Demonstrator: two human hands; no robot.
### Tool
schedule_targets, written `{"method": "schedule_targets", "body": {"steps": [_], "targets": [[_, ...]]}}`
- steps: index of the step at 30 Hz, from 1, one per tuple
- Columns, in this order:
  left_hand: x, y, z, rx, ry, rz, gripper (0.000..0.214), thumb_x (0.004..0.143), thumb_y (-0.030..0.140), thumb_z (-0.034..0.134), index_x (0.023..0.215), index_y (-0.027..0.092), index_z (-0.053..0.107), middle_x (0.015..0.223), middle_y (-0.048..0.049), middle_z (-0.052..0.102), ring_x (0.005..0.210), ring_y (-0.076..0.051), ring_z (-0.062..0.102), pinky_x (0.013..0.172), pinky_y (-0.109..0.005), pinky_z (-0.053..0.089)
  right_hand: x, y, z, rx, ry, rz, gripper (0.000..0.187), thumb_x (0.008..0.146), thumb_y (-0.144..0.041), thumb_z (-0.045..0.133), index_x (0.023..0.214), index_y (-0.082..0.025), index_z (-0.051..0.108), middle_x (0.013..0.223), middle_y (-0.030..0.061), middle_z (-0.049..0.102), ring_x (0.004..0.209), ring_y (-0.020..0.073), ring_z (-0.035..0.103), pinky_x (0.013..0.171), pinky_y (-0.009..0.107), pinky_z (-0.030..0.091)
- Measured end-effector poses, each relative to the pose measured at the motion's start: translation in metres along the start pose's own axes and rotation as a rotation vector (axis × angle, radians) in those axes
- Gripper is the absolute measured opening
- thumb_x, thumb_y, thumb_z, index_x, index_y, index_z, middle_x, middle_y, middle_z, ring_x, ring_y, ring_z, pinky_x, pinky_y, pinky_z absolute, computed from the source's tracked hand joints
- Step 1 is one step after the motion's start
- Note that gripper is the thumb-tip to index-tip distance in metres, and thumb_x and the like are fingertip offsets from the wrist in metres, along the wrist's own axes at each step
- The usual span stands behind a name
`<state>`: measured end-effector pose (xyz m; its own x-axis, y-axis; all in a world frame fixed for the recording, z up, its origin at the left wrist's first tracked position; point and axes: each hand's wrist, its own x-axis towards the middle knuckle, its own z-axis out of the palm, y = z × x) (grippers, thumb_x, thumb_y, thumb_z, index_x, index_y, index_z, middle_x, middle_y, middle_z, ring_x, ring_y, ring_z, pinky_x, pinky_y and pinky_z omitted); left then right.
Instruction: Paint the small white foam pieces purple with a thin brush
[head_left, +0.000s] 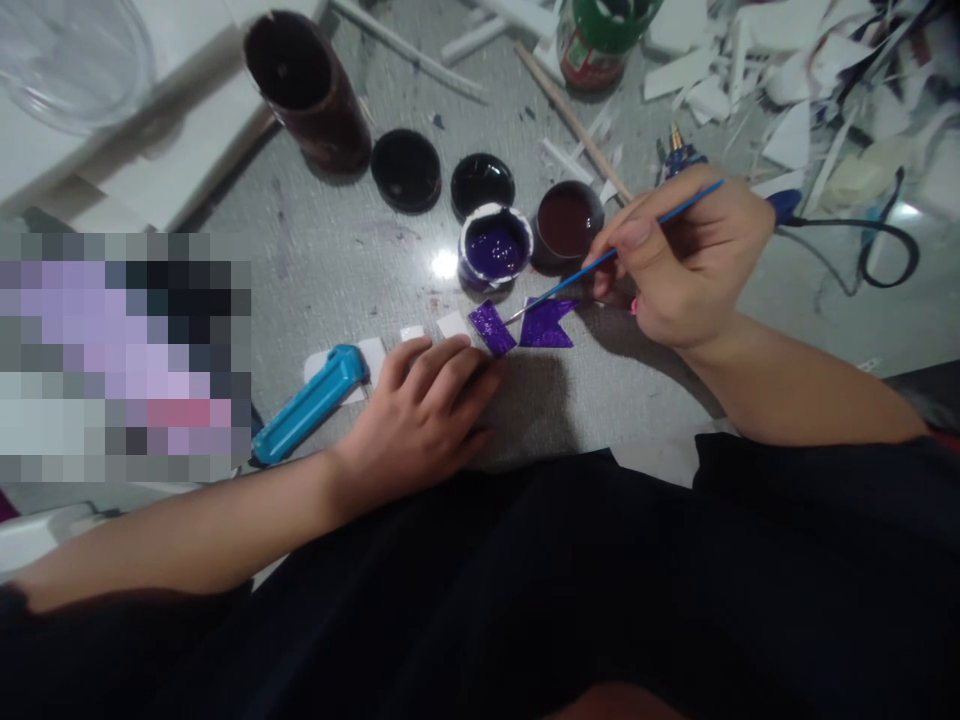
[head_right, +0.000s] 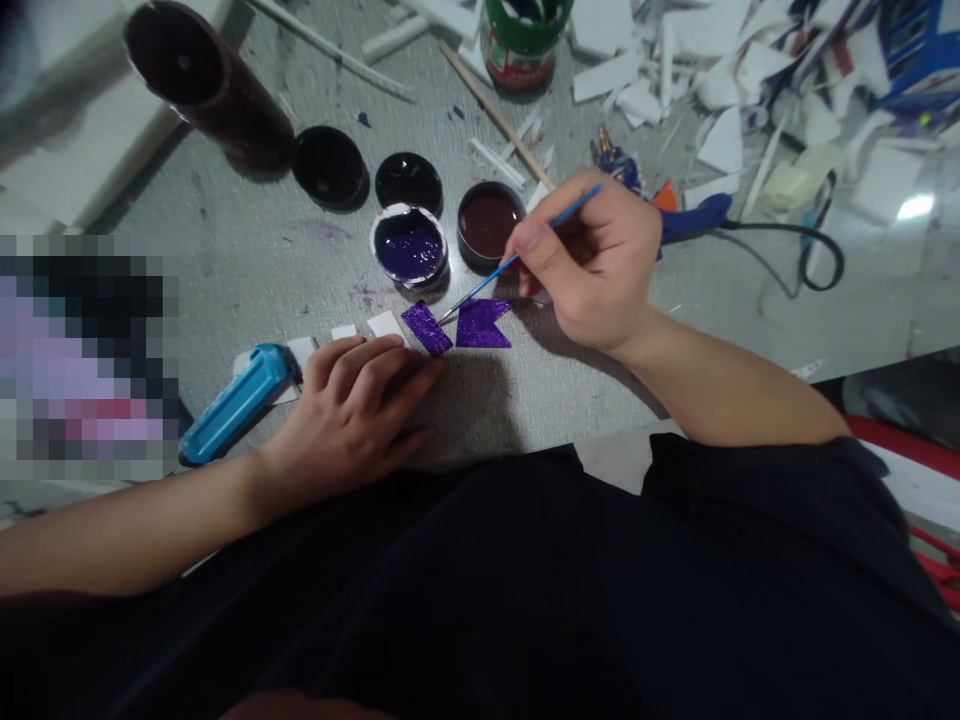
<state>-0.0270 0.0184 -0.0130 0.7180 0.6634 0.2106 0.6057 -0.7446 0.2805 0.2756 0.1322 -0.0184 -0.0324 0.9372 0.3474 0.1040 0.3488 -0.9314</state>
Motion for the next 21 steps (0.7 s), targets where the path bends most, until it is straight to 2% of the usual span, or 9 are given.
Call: {"method": "schedule_targets", "body": {"steps": [3,6,9,12,17,21], "targets": [[-0.0006,0.0003,0.0002,-0.002,-0.003,-0.008,0.060,0.112,0.039,0.075,0.167,0.015,0.071,0.154,-0.0223,0.078,0.150,-0.043,0.070,0.128,-0.062,0.057,-0.0007,-0.0026,0.0004,-0.001,-0.025,-0.028,0.043,0.102,-0.063,0.095,0.084,-0.028,0.076,0.070,-0.0017,0.078,0.044,0.0109,0.058,0.040,0.031,0.045],[-0.0018,0.0006,0.0008,-0.012,-0.005,-0.015,0.062,0.112,0.039,0.076,0.168,0.015,0.071,0.155,-0.0221,0.078,0.150,-0.043,0.070,0.129,-0.062,0.056,-0.0004,-0.0055,0.0027,-0.027,0.010,-0.031,0.045,0.101,-0.064,0.094,0.081,-0.029,0.076,0.066,-0.0017,0.077,0.041,0.0106,0.054,0.037,0.030,0.040],[-0.0027,0.0004,0.0023,-0.033,-0.015,-0.031,0.062,0.110,0.039,0.077,0.169,0.019,0.071,0.157,-0.0207,0.077,0.151,-0.043,0.069,0.131,-0.064,0.055,0.0008,-0.0053,0.0036,0.004,0.036,0.028,0.045,0.099,-0.069,0.094,0.082,-0.031,0.077,0.067,-0.0015,0.077,0.042,0.0125,0.056,0.035,0.032,0.040],[-0.0023,0.0001,0.0029,-0.037,-0.002,-0.027,0.062,0.111,0.038,0.077,0.168,0.018,0.072,0.156,-0.0207,0.077,0.151,-0.043,0.069,0.130,-0.063,0.055,0.0017,-0.0028,0.0023,0.045,0.018,0.054,0.046,0.097,-0.073,0.094,0.085,-0.031,0.080,0.069,-0.0009,0.078,0.042,0.0140,0.059,0.033,0.033,0.038],[-0.0010,-0.0002,-0.0002,-0.053,-0.002,-0.016,0.063,0.110,0.037,0.079,0.168,0.014,0.072,0.157,-0.0223,0.076,0.151,-0.043,0.068,0.131,-0.062,0.055,0.0005,-0.0047,0.0016,0.062,-0.012,0.030,0.038,0.104,-0.064,0.090,0.090,-0.030,0.086,0.069,0.0008,0.080,0.044,0.0150,0.065,0.031,0.031,0.035],[-0.0018,0.0000,-0.0014,-0.080,-0.041,-0.043,0.068,0.108,0.036,0.080,0.173,0.020,0.069,0.160,-0.0210,0.076,0.153,-0.045,0.067,0.132,-0.065,0.054,0.0003,-0.0083,0.0016,0.020,-0.035,0.016,0.040,0.105,-0.063,0.090,0.086,-0.029,0.084,0.067,0.0009,0.079,0.045,0.0150,0.067,0.033,0.030,0.040]]}}
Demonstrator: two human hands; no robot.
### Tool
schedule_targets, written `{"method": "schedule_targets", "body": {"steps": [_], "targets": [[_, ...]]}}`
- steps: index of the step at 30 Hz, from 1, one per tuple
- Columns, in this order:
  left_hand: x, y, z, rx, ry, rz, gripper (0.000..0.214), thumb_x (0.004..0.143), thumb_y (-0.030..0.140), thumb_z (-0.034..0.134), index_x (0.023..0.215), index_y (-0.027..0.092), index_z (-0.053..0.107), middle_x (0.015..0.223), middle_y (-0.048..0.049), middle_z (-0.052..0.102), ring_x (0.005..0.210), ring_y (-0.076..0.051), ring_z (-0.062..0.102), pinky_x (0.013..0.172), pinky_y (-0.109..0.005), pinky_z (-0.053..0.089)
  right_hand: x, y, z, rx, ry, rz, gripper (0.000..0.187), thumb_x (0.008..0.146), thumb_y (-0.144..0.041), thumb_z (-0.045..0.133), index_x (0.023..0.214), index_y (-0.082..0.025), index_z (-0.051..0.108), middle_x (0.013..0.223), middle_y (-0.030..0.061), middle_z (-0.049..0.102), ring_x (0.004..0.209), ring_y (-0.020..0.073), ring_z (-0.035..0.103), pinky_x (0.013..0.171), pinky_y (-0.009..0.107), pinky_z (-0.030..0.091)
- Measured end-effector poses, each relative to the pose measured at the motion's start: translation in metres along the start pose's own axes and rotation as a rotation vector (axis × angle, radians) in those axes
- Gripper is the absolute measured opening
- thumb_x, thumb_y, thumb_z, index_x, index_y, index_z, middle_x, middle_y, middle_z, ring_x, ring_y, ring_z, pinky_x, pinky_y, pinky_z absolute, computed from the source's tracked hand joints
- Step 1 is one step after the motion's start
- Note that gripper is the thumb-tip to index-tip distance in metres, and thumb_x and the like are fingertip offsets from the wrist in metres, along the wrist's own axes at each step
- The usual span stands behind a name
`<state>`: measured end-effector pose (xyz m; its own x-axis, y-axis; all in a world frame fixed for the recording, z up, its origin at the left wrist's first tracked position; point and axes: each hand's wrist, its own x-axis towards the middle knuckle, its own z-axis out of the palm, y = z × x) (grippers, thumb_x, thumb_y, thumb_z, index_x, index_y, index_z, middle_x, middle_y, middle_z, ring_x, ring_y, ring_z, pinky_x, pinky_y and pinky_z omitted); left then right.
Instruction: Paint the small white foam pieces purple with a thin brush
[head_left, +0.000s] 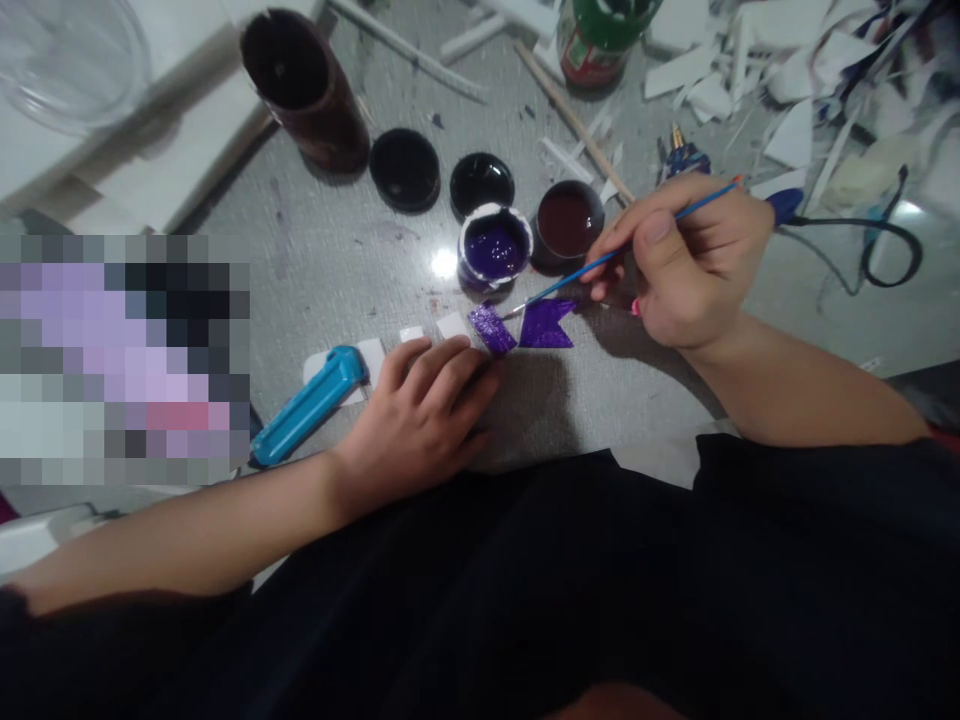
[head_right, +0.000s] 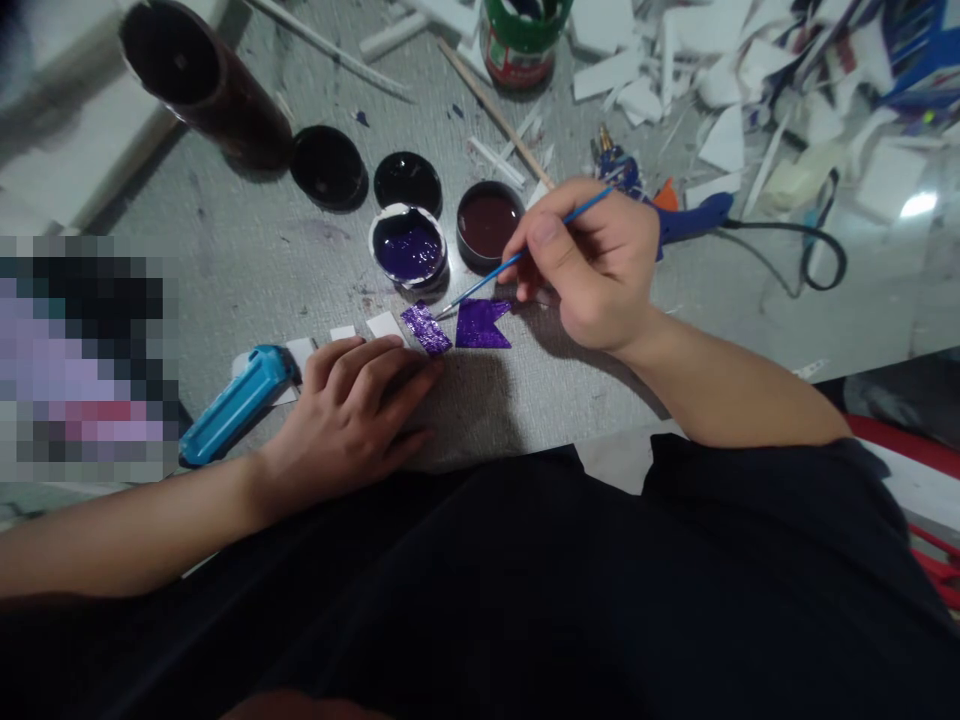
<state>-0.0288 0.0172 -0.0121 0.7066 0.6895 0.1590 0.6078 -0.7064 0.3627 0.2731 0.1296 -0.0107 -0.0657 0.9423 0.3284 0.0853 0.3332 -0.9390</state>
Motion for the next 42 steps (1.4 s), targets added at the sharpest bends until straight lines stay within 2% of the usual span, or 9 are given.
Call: {"method": "schedule_targets", "body": {"steps": [4,11,17,22,25,28,31,35,42], "targets": [[0.0002,0.0000,0.0009,0.040,0.005,0.004,0.063,0.111,0.039,0.077,0.171,0.021,0.071,0.158,-0.0199,0.077,0.150,-0.043,0.070,0.131,-0.064,0.055,0.0010,-0.0001,-0.0013,0.029,-0.014,-0.037,0.042,0.105,-0.058,0.091,0.080,-0.024,0.083,0.062,-0.0011,0.075,0.044,0.0127,0.066,0.036,0.026,0.044],[0.0039,0.0001,-0.0013,0.076,0.049,0.055,0.058,0.114,0.038,0.071,0.166,0.011,0.072,0.153,-0.0225,0.079,0.147,-0.041,0.070,0.126,-0.061,0.057,0.0016,0.0005,-0.0017,0.007,-0.013,-0.007,0.044,0.105,-0.064,0.090,0.085,-0.025,0.084,0.071,0.0016,0.081,0.047,0.0122,0.067,0.036,0.025,0.044],[0.0032,0.0001,-0.0016,0.060,0.033,0.039,0.061,0.114,0.039,0.074,0.169,0.013,0.071,0.156,-0.0223,0.078,0.149,-0.042,0.069,0.127,-0.062,0.056,0.0009,0.0003,-0.0017,0.109,-0.067,-0.059,0.031,0.109,-0.044,0.090,0.087,-0.022,0.086,0.067,0.0001,0.079,0.048,0.0114,0.069,0.040,0.022,0.049],[0.0026,0.0009,0.0004,0.099,0.026,0.034,0.058,0.115,0.040,0.070,0.168,0.017,0.072,0.154,-0.0198,0.080,0.148,-0.040,0.070,0.128,-0.060,0.055,0.0012,0.0004,-0.0008,0.127,-0.074,-0.067,0.029,0.107,-0.043,0.089,0.085,-0.025,0.086,0.065,-0.0006,0.077,0.046,0.0121,0.065,0.037,0.025,0.046],[0.0027,0.0010,0.0015,0.088,0.055,0.038,0.058,0.115,0.039,0.070,0.167,0.015,0.071,0.154,-0.0204,0.079,0.148,-0.040,0.070,0.128,-0.059,0.055,0.0006,0.0014,-0.0013,0.072,-0.040,-0.020,0.032,0.107,-0.052,0.090,0.087,-0.028,0.085,0.067,-0.0005,0.079,0.046,0.0128,0.064,0.036,0.027,0.043],[0.0031,0.0010,0.0011,0.086,0.064,0.053,0.057,0.116,0.039,0.069,0.167,0.012,0.071,0.154,-0.0212,0.078,0.147,-0.040,0.071,0.127,-0.059,0.055,-0.0001,0.0035,-0.0026,0.052,-0.054,0.033,0.039,0.106,-0.062,0.090,0.090,-0.027,0.085,0.072,0.0018,0.082,0.049,0.0134,0.067,0.038,0.028,0.046],[0.0032,0.0009,-0.0004,0.084,0.047,0.043,0.058,0.115,0.039,0.071,0.168,0.013,0.070,0.155,-0.0205,0.079,0.149,-0.040,0.071,0.128,-0.058,0.054,-0.0001,0.0045,-0.0037,0.104,-0.080,0.019,0.036,0.107,-0.056,0.090,0.089,-0.025,0.086,0.069,0.0012,0.080,0.048,0.0126,0.068,0.040,0.026,0.049],[0.0027,0.0007,-0.0008,0.068,0.020,0.034,0.063,0.114,0.041,0.074,0.172,0.015,0.068,0.157,-0.0198,0.078,0.151,-0.041,0.069,0.130,-0.059,0.053,-0.0001,0.0013,-0.0043,0.116,-0.121,0.003,0.033,0.106,-0.052,0.091,0.085,-0.026,0.086,0.067,-0.0013,0.079,0.046,0.0121,0.066,0.038,0.025,0.047],[0.0032,0.0011,0.0002,0.067,0.053,0.041,0.059,0.113,0.038,0.073,0.167,0.013,0.071,0.155,-0.0207,0.078,0.148,-0.040,0.069,0.129,-0.059,0.053,0.0021,-0.0008,-0.0019,0.136,-0.065,-0.004,0.032,0.107,-0.050,0.092,0.088,-0.025,0.087,0.067,0.0009,0.081,0.045,0.0123,0.067,0.036,0.025,0.044]]}}
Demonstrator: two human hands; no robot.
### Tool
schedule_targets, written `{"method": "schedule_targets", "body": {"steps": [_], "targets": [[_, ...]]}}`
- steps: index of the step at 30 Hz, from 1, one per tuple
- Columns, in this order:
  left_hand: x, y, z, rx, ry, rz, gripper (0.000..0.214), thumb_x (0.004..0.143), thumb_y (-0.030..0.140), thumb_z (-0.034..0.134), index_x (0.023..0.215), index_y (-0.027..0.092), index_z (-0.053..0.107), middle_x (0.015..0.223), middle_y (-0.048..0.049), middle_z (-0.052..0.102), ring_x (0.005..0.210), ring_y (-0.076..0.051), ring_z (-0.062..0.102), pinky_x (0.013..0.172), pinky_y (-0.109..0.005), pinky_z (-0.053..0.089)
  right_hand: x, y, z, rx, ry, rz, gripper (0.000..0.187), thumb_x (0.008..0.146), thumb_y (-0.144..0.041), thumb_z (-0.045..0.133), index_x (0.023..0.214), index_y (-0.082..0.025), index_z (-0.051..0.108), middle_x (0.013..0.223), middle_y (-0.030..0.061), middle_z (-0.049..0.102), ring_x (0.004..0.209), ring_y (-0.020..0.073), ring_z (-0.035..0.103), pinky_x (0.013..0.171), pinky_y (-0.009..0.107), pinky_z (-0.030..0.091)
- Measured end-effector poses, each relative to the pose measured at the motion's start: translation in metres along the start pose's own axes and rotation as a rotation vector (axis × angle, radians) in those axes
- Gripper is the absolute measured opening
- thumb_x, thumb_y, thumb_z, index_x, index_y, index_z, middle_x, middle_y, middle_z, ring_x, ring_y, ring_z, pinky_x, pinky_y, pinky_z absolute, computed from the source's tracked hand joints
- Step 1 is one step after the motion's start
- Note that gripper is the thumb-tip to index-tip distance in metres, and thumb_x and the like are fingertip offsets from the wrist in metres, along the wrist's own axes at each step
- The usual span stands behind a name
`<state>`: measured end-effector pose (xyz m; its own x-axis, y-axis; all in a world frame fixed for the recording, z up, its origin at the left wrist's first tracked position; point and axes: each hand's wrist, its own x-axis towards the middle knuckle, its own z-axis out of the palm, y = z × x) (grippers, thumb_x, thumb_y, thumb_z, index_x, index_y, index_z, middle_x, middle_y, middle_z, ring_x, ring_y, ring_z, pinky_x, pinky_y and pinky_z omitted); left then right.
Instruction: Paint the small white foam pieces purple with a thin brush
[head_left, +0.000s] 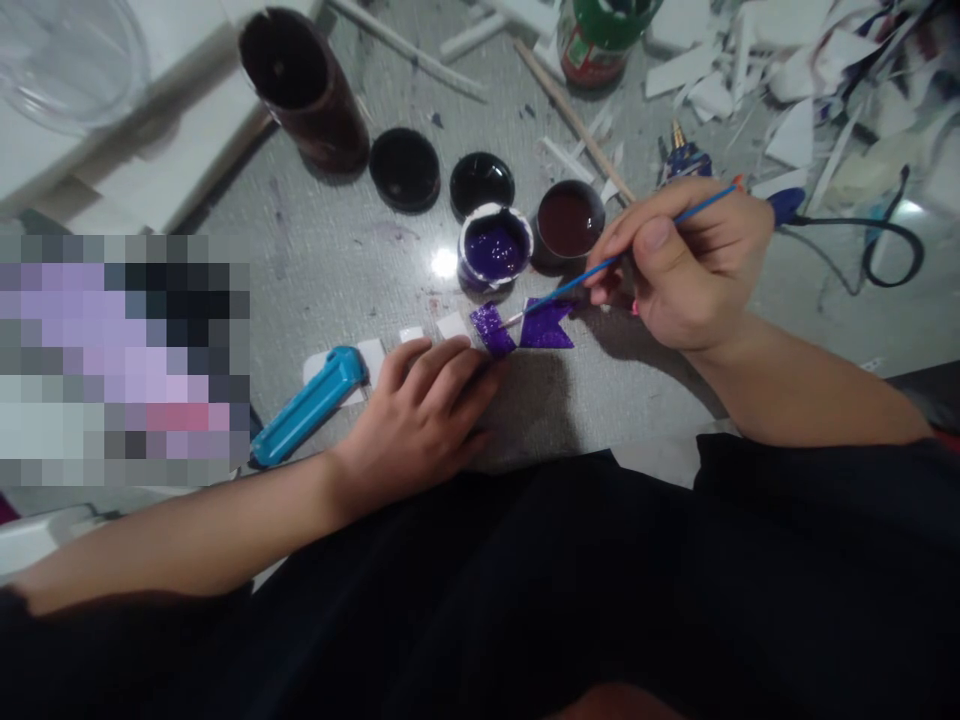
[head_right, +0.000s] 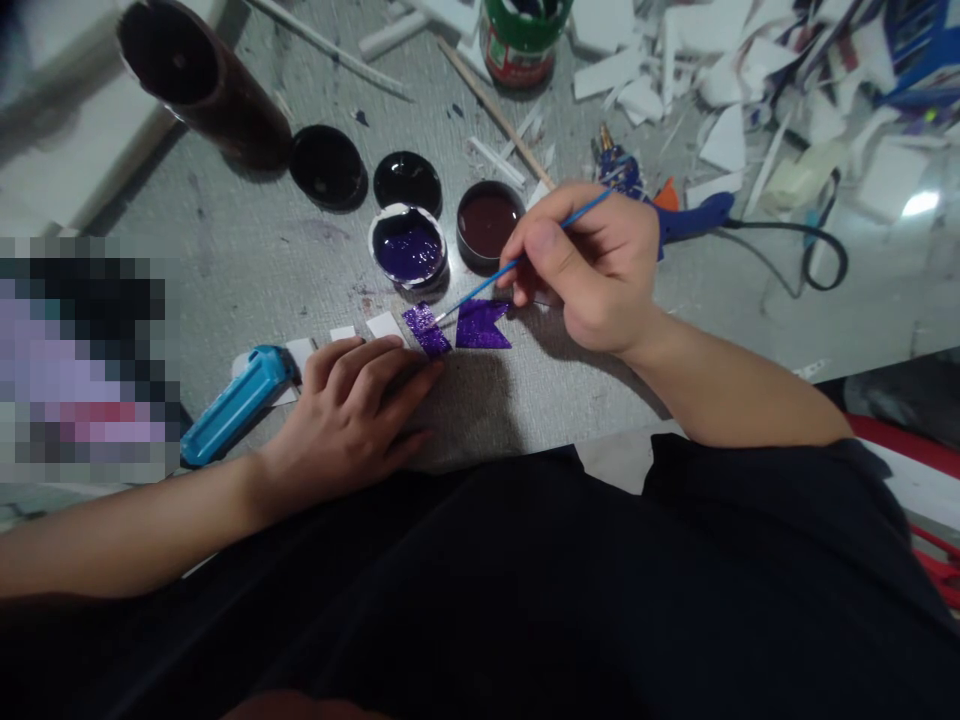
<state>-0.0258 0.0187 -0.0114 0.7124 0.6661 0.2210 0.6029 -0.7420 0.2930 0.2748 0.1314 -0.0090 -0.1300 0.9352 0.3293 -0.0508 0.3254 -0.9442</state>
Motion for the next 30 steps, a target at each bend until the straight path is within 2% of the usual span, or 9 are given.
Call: {"method": "schedule_targets", "body": {"steps": [3,8,12,17,23,27,30], "targets": [[0.0008,-0.0005,-0.0020,-0.001,-0.019,0.009,0.059,0.114,0.038,0.073,0.167,0.012,0.072,0.155,-0.0216,0.078,0.148,-0.041,0.069,0.127,-0.060,0.055,0.0004,0.0017,-0.0006,-0.008,-0.010,0.028,0.030,0.107,-0.050,0.093,0.092,-0.024,0.089,0.074,0.0036,0.084,0.050,0.0132,0.071,0.040,0.026,0.050],[0.0004,-0.0011,-0.0034,0.002,-0.031,0.007,0.061,0.114,0.039,0.073,0.169,0.012,0.070,0.157,-0.0215,0.077,0.150,-0.042,0.068,0.129,-0.061,0.054,-0.0018,0.0007,-0.0030,-0.005,-0.037,0.013,0.028,0.107,-0.044,0.091,0.088,-0.023,0.089,0.068,0.0016,0.080,0.049,0.0119,0.069,0.039,0.024,0.046],[0.0001,-0.0010,-0.0035,-0.010,-0.045,0.003,0.063,0.113,0.038,0.075,0.170,0.013,0.070,0.157,-0.0219,0.077,0.150,-0.042,0.067,0.129,-0.062,0.055,-0.0032,-0.0021,-0.0025,-0.067,-0.027,0.045,0.032,0.107,-0.052,0.089,0.088,-0.027,0.088,0.069,0.0015,0.080,0.049,0.0132,0.065,0.040,0.027,0.045],[0.0009,-0.0011,-0.0038,0.016,-0.038,0.007,0.060,0.114,0.039,0.072,0.169,0.014,0.071,0.157,-0.0208,0.077,0.150,-0.041,0.069,0.129,-0.059,0.055,-0.0033,-0.0038,-0.0005,-0.118,0.015,0.091,0.035,0.105,-0.062,0.091,0.093,-0.030,0.089,0.078,0.0041,0.085,0.054,0.0150,0.069,0.046,0.032,0.055],[-0.0007,-0.0005,-0.0020,-0.011,-0.058,-0.027,0.064,0.111,0.038,0.076,0.172,0.018,0.069,0.159,-0.0195,0.077,0.152,-0.041,0.068,0.131,-0.059,0.053,-0.0020,-0.0051,-0.0030,-0.087,-0.044,0.044,0.033,0.108,-0.051,0.091,0.089,-0.024,0.089,0.070,0.0021,0.082,0.051,0.0120,0.072,0.042,0.023,0.053],[-0.0019,-0.0005,-0.0011,-0.006,-0.048,-0.015,0.065,0.111,0.040,0.075,0.172,0.016,0.069,0.157,-0.0201,0.077,0.152,-0.041,0.067,0.131,-0.060,0.053,-0.0020,-0.0064,-0.0015,-0.086,-0.037,0.019,0.034,0.108,-0.052,0.090,0.088,-0.025,0.089,0.068,-0.0008,0.080,0.050,0.0115,0.073,0.043,0.022,0.055],[-0.0014,-0.0011,-0.0025,0.000,-0.053,-0.005,0.064,0.112,0.039,0.074,0.171,0.015,0.070,0.157,-0.0208,0.077,0.151,-0.042,0.067,0.130,-0.060,0.054,-0.0018,-0.0070,0.0008,-0.083,-0.016,0.021,0.029,0.109,-0.049,0.090,0.092,-0.026,0.090,0.073,0.0007,0.084,0.051,0.0116,0.073,0.043,0.022,0.055]]}}
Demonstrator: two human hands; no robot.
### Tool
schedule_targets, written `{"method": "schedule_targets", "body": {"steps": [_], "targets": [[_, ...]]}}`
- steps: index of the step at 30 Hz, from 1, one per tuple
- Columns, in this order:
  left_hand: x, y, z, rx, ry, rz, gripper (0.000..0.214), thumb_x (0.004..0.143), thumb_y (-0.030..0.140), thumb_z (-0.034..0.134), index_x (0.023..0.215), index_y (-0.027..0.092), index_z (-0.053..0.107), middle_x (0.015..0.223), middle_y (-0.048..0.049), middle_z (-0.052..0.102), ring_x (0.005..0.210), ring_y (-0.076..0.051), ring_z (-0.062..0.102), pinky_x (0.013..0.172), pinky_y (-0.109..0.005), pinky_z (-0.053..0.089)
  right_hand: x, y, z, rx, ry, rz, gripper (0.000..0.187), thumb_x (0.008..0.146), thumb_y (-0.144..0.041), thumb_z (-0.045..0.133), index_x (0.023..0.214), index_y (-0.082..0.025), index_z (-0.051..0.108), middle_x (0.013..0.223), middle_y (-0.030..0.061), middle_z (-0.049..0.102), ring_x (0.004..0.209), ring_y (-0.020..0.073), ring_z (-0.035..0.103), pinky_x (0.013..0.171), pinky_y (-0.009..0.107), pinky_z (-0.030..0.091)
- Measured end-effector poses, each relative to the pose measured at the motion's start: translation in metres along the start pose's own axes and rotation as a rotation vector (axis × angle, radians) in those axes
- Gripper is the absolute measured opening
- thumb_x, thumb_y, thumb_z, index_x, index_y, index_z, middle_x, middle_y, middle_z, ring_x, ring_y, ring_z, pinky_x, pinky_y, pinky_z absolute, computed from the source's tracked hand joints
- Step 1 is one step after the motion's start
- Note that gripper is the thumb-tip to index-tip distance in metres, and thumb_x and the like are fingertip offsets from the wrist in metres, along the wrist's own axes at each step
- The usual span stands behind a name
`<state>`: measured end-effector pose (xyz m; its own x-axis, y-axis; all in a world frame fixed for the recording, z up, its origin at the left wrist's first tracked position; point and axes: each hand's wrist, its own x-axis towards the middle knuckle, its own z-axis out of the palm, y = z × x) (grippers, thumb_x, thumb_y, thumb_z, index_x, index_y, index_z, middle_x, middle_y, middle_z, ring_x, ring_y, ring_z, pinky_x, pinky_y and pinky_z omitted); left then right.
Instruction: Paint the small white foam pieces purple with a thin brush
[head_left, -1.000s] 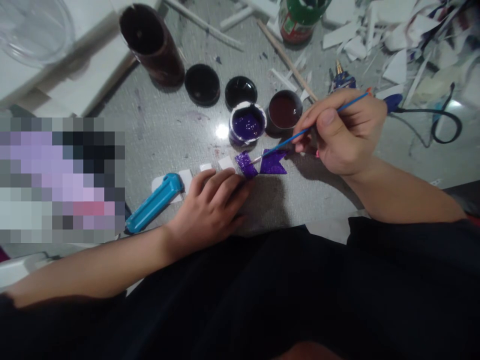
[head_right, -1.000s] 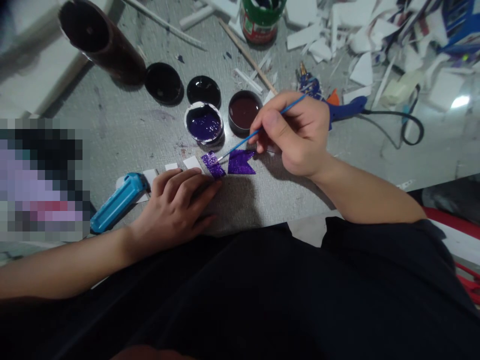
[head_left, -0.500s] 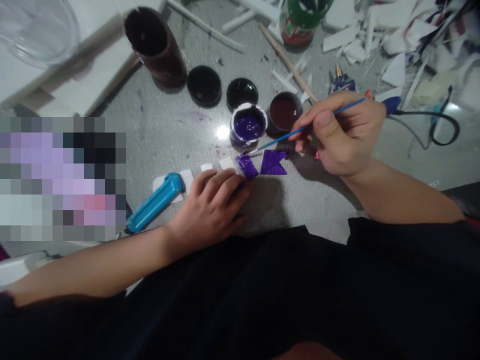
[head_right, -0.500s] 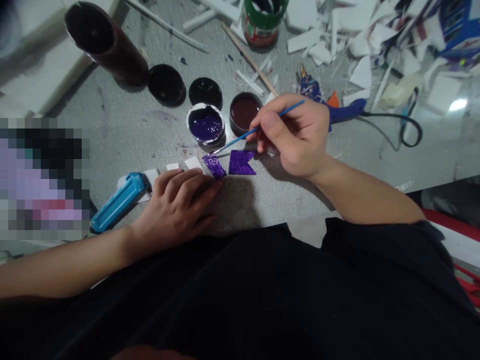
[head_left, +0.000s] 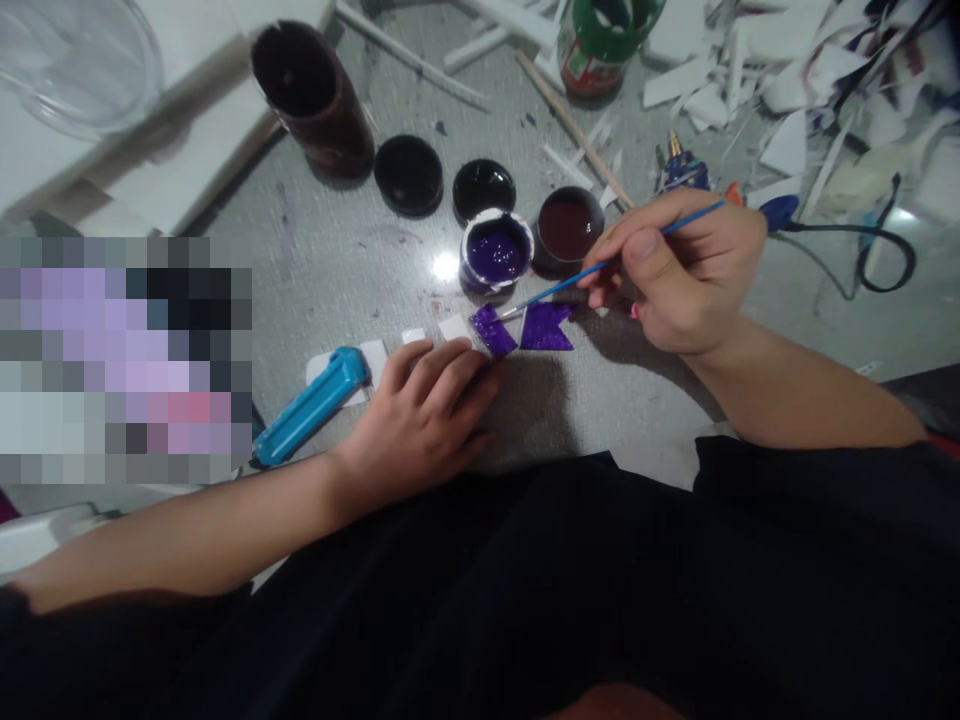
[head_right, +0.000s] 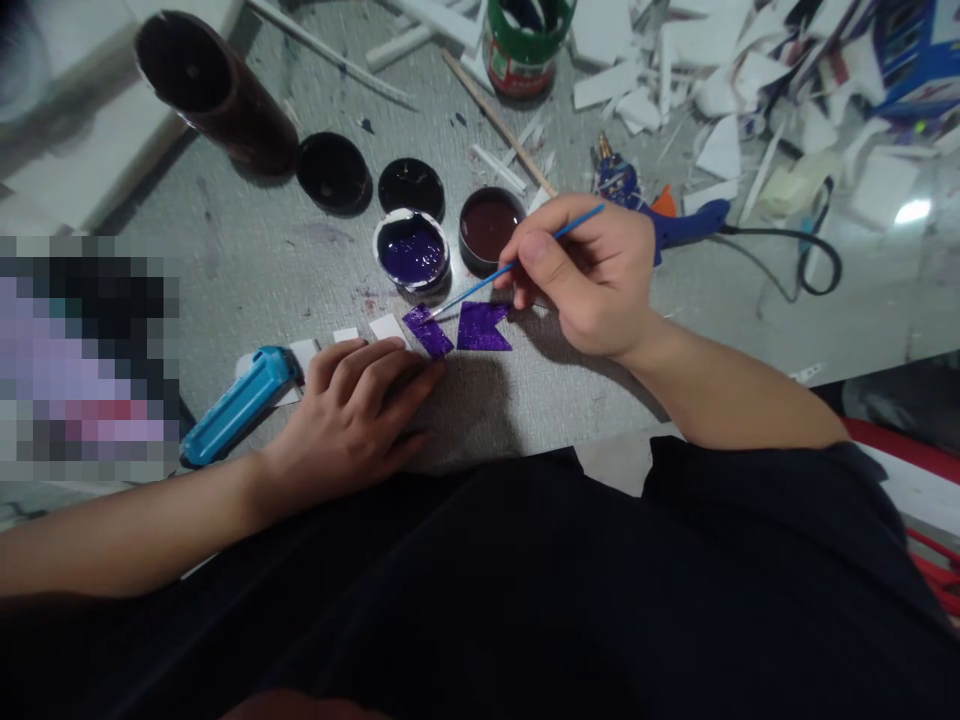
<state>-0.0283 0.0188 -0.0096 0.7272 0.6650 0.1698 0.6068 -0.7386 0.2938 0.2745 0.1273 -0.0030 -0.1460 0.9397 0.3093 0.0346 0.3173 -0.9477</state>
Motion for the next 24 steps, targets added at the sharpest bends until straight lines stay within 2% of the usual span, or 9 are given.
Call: {"method": "schedule_targets", "body": {"steps": [7,12,15,18,24], "targets": [[0.0005,0.0002,-0.0003,-0.008,0.001,-0.011,0.063,0.111,0.037,0.075,0.170,0.016,0.071,0.157,-0.0216,0.077,0.150,-0.042,0.068,0.130,-0.061,0.055,-0.0001,0.0019,-0.0029,0.009,-0.052,0.081,0.035,0.105,-0.058,0.093,0.089,-0.026,0.090,0.073,0.0010,0.082,0.050,0.0116,0.071,0.045,0.024,0.057],[-0.0007,0.0007,0.0004,-0.052,-0.030,-0.040,0.068,0.109,0.037,0.078,0.175,0.021,0.068,0.159,-0.0203,0.076,0.152,-0.044,0.067,0.132,-0.065,0.054,-0.0010,-0.0026,-0.0024,0.027,-0.037,0.070,0.030,0.106,-0.052,0.091,0.088,-0.029,0.089,0.067,-0.0002,0.079,0.050,0.0147,0.071,0.043,0.027,0.054],[-0.0009,0.0008,-0.0002,-0.028,-0.036,-0.035,0.066,0.111,0.038,0.075,0.174,0.019,0.068,0.159,-0.0204,0.077,0.152,-0.043,0.068,0.132,-0.063,0.053,-0.0004,-0.0038,0.0001,0.029,-0.023,0.064,0.026,0.106,-0.051,0.092,0.091,-0.030,0.091,0.071,0.0000,0.083,0.049,0.0137,0.071,0.041,0.026,0.052],[-0.0008,0.0010,-0.0003,-0.019,-0.033,-0.033,0.064,0.111,0.038,0.075,0.172,0.019,0.070,0.159,-0.0203,0.077,0.152,-0.043,0.068,0.131,-0.063,0.053,0.0003,-0.0022,0.0013,0.037,-0.042,0.069,0.027,0.105,-0.051,0.092,0.092,-0.028,0.093,0.074,0.0013,0.085,0.050,0.0130,0.072,0.043,0.025,0.055],[0.0008,0.0000,-0.0010,-0.017,-0.006,-0.007,0.065,0.112,0.039,0.075,0.172,0.015,0.069,0.158,-0.0215,0.077,0.151,-0.042,0.068,0.131,-0.061,0.054,-0.0008,-0.0004,-0.0017,0.068,-0.062,0.067,0.030,0.105,-0.049,0.093,0.085,-0.026,0.089,0.069,0.0004,0.081,0.049,0.0139,0.071,0.042,0.026,0.054]]}}
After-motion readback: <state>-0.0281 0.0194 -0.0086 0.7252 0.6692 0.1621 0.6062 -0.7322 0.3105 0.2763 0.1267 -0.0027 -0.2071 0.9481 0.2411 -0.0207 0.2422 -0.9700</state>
